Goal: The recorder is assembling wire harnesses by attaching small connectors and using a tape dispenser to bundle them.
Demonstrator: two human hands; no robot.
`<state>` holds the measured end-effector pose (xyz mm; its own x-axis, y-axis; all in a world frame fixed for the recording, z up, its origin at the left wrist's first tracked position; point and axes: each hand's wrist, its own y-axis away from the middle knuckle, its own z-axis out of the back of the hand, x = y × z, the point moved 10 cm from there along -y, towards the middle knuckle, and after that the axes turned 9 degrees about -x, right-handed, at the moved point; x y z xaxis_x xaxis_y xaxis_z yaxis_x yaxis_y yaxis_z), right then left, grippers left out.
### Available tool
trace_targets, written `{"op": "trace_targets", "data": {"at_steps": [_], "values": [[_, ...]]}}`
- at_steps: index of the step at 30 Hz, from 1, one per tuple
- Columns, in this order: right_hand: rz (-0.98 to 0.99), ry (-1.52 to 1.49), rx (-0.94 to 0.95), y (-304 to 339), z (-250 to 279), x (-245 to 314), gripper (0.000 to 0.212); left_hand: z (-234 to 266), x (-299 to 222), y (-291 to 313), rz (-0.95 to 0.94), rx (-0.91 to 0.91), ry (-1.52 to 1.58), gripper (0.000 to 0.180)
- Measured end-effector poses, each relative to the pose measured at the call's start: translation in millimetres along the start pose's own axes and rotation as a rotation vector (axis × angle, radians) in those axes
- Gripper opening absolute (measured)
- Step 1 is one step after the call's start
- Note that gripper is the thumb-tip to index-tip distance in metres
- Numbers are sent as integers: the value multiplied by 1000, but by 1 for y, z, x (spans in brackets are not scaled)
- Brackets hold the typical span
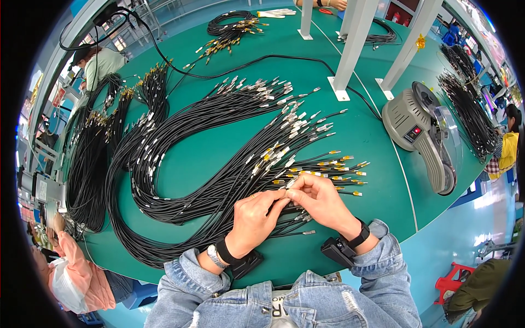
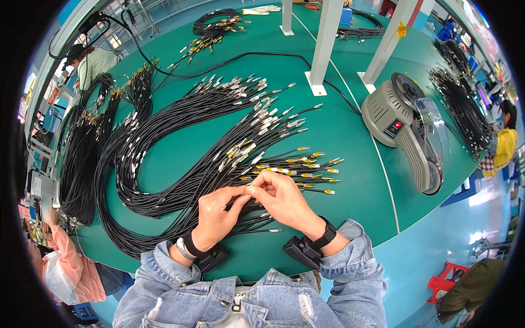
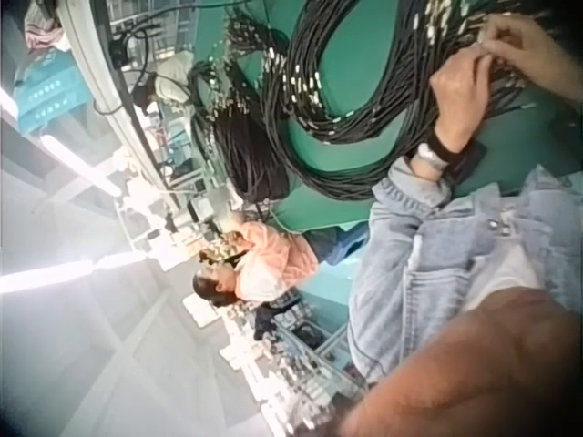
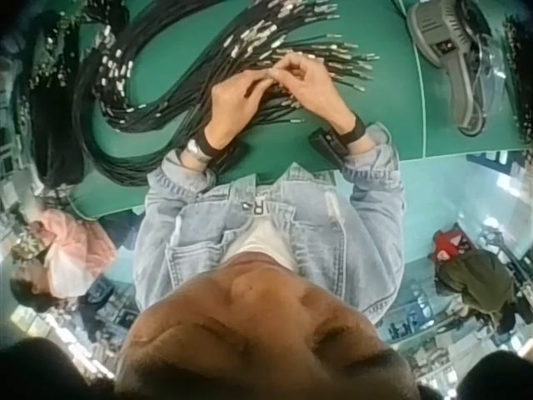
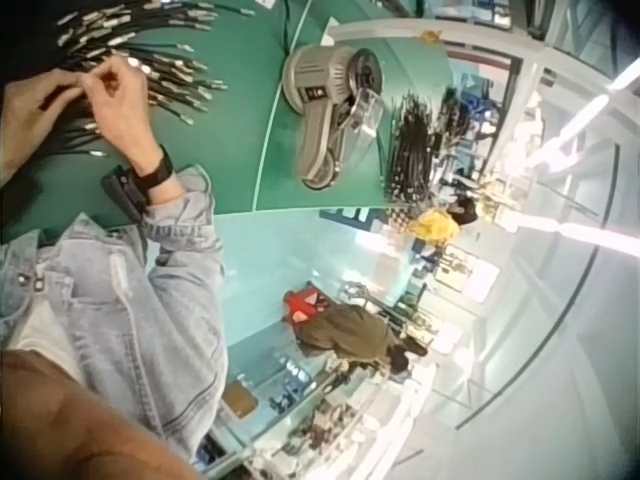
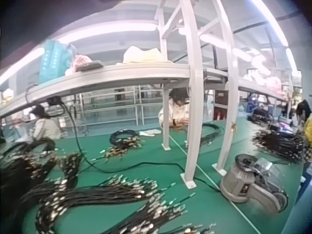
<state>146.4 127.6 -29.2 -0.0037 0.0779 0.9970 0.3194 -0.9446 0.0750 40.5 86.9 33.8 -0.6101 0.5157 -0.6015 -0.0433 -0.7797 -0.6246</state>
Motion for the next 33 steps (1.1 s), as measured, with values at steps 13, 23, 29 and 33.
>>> {"op": "trace_targets", "data": {"at_steps": [13,23,29,33], "values": [[-111,-154,5,2,-5,-9,12,-10,13,8,125,99,71,11],[-133,-226,32,2,-9,-10,11,-9,11,8,112,71,94,9],[-91,-177,2,3,-8,-11,10,-10,13,10,108,116,24,11],[-56,-83,11,-1,-2,-8,9,-10,12,9,122,120,66,12]]}}
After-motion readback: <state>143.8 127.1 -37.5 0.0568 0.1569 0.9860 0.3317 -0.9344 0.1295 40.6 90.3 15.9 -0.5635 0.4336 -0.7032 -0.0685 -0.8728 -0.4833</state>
